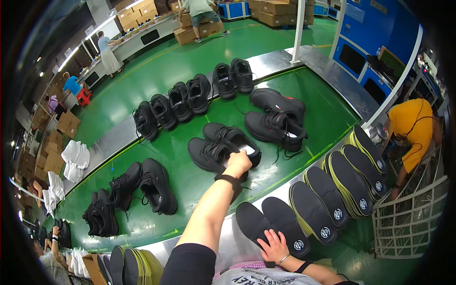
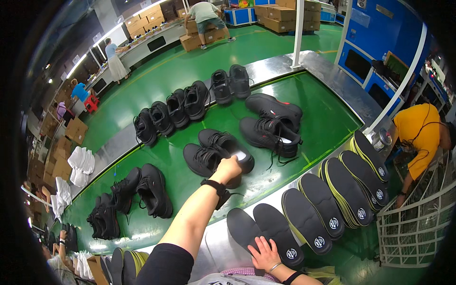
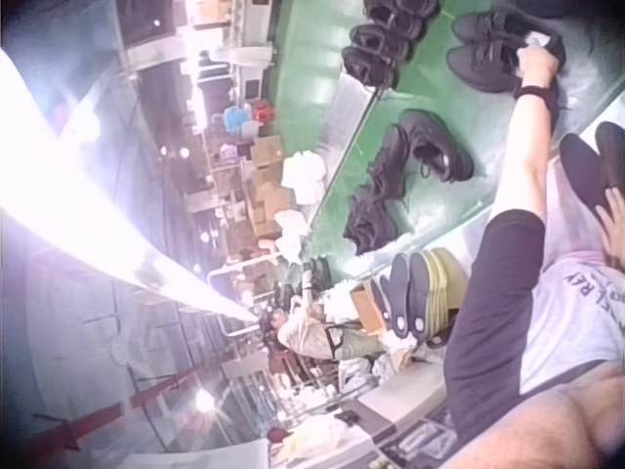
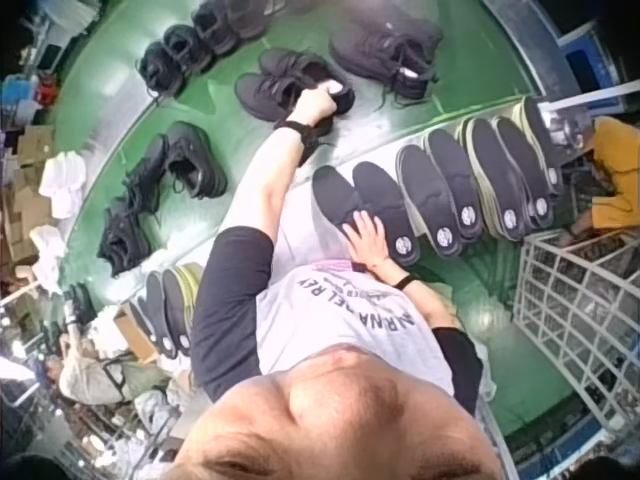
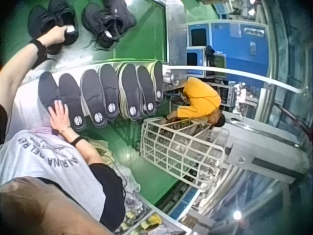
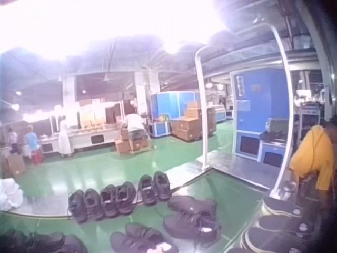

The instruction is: Inserting insoles into black athletic shoes on a conveyor belt assembly line.

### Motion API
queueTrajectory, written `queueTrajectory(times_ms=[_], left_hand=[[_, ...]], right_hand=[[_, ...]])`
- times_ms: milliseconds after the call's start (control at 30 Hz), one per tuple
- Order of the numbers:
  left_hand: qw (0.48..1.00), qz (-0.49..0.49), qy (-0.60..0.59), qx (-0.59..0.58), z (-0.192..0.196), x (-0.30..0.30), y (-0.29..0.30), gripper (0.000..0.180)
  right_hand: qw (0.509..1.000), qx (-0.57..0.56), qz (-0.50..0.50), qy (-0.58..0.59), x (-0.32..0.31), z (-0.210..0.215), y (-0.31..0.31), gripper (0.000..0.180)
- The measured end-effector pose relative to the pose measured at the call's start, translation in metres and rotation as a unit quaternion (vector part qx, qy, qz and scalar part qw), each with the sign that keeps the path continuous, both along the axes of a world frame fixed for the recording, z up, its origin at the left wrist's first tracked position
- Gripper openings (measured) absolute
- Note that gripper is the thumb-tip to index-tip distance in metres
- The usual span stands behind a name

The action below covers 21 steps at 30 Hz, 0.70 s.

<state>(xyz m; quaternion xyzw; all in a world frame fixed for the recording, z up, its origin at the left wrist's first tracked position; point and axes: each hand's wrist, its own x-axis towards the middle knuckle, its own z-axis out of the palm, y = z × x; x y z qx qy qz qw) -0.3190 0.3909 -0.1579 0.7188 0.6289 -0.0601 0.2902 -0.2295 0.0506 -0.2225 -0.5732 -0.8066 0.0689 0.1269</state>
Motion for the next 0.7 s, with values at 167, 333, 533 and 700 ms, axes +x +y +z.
queueTrajectory(times_ms=[167, 333, 533, 700], left_hand=[[0.995, -0.069, -0.020, 0.070, -0.011, -0.046, -0.014, 0.034], [0.991, -0.089, -0.026, 0.093, 0.008, -0.094, -0.064, 0.053], [0.964, -0.137, -0.082, 0.212, 0.014, -0.137, -0.119, 0.058], [0.974, -0.106, -0.098, 0.177, 0.023, -0.177, -0.138, 0.060]], right_hand=[[1.000, -0.009, 0.005, -0.007, 0.003, 0.005, 0.003, 0.044], [0.999, -0.049, 0.011, -0.004, -0.002, 0.004, 0.002, 0.044], [0.992, -0.120, -0.005, -0.024, -0.003, 0.009, -0.002, 0.047], [0.992, -0.129, 0.011, -0.002, -0.002, 0.012, 0.002, 0.054]])
